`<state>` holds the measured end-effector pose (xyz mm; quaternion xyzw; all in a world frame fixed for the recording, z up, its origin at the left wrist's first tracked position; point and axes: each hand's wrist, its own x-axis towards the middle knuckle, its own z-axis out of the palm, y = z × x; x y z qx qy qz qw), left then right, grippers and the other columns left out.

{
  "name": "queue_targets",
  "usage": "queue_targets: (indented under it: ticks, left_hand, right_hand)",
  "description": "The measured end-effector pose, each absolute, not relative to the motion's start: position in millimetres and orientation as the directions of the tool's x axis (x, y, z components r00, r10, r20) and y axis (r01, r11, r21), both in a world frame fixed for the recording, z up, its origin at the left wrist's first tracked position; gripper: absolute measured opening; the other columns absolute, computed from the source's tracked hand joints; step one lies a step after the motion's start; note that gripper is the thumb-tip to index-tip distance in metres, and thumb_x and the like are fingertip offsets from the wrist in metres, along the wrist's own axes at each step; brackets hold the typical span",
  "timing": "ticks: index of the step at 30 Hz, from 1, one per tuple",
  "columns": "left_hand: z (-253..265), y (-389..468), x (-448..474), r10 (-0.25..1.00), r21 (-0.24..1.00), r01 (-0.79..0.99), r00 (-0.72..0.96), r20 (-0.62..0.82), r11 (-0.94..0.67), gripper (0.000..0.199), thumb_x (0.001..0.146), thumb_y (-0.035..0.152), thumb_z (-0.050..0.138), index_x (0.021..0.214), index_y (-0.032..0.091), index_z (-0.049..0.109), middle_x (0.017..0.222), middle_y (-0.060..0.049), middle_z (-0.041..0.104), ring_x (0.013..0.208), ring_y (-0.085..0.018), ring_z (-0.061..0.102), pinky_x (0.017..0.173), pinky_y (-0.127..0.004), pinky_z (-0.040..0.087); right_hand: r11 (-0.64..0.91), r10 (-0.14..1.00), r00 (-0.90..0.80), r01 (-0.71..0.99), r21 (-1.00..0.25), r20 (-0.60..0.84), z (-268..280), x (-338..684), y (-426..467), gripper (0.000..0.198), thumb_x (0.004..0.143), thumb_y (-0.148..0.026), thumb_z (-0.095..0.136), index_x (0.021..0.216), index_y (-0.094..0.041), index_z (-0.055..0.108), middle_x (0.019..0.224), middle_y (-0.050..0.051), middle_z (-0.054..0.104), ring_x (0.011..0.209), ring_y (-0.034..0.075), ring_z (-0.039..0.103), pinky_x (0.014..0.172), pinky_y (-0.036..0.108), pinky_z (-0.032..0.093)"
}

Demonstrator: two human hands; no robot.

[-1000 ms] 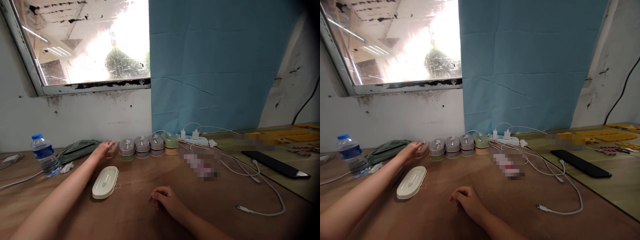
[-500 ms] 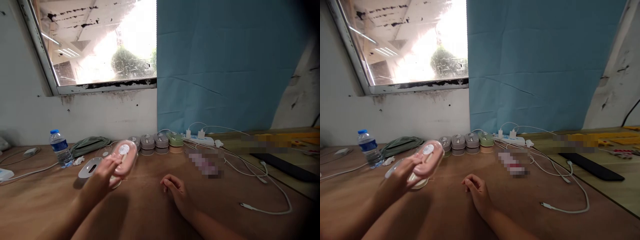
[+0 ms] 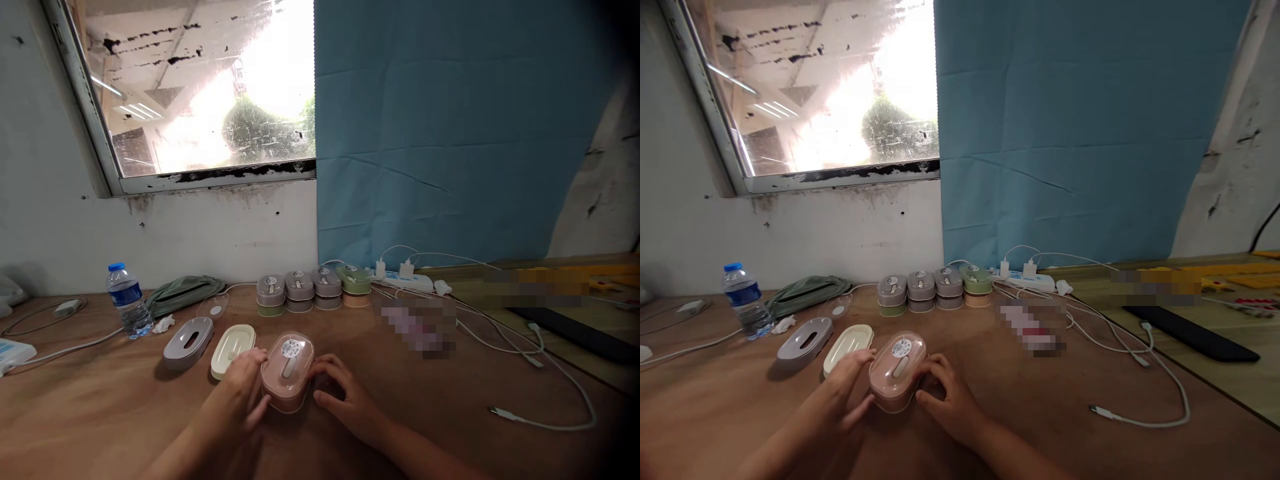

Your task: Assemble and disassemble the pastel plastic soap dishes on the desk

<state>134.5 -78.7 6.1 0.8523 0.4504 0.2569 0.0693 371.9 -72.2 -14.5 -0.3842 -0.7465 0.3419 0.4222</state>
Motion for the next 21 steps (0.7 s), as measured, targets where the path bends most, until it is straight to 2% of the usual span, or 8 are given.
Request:
queue_targets:
  ticks: [3,8,15,21]
  left_hand:
    - [-3.5,-60.0,106.8,0.873,0.362,0.81,0.344,0.346,-0.462,0.036,0.074,0.021,0.045,0.11,0.018,0.045,0.111,-0.014,0.053,0.107,-0.027,0.047,0.093,-0.042,0.036]
    - [-18.2,-23.1,84.4,0.913,0.337,0.858,0.305,0.272,-0.387,0.025,0.082,0.021,0.034,0.103,0.017,0.046,0.093,-0.012,0.06,0.088,-0.022,0.056,0.08,-0.034,0.042]
    - [-22.3,35.0,91.1,0.927,0.192,0.93,0.258,0.271,-0.314,0.031,0.081,0.014,0.033,0.11,0.009,0.043,0.101,-0.016,0.059,0.095,-0.022,0.056,0.082,-0.032,0.042]
    - [-31.2,70.6,98.7,0.94,0.165,0.963,0.157,0.304,-0.215,0.041,0.079,0.009,0.031,0.12,0.004,0.032,0.103,-0.022,0.057,0.097,-0.025,0.056,0.083,-0.036,0.04]
  right_hand:
    - [0.478,0.852,-0.388,0.305,-0.824,0.351,-13.6,370.3,-75.3,0.021,0.068,-0.017,0.057,0.088,-0.02,0.059,0.096,0.005,0.049,0.089,0.018,0.049,0.079,0.029,0.039]
    - [0.453,0.861,-0.392,0.3,-0.839,0.324,-14.6,371.1,-75.6,0.017,0.067,-0.015,0.056,0.084,-0.019,0.058,0.092,0.004,0.049,0.084,0.017,0.049,0.077,0.029,0.04]
    - [0.424,0.875,-0.39,0.327,-0.844,0.288,-13.8,372.6,-74.6,0.014,0.066,-0.011,0.056,0.078,-0.019,0.058,0.087,0.003,0.05,0.081,0.016,0.048,0.075,0.027,0.039]
    - [0.419,0.873,-0.399,0.322,-0.849,0.279,-11.3,374.1,-76.0,0.015,0.064,-0.009,0.055,0.076,-0.018,0.058,0.086,0.002,0.05,0.082,0.016,0.05,0.076,0.027,0.039]
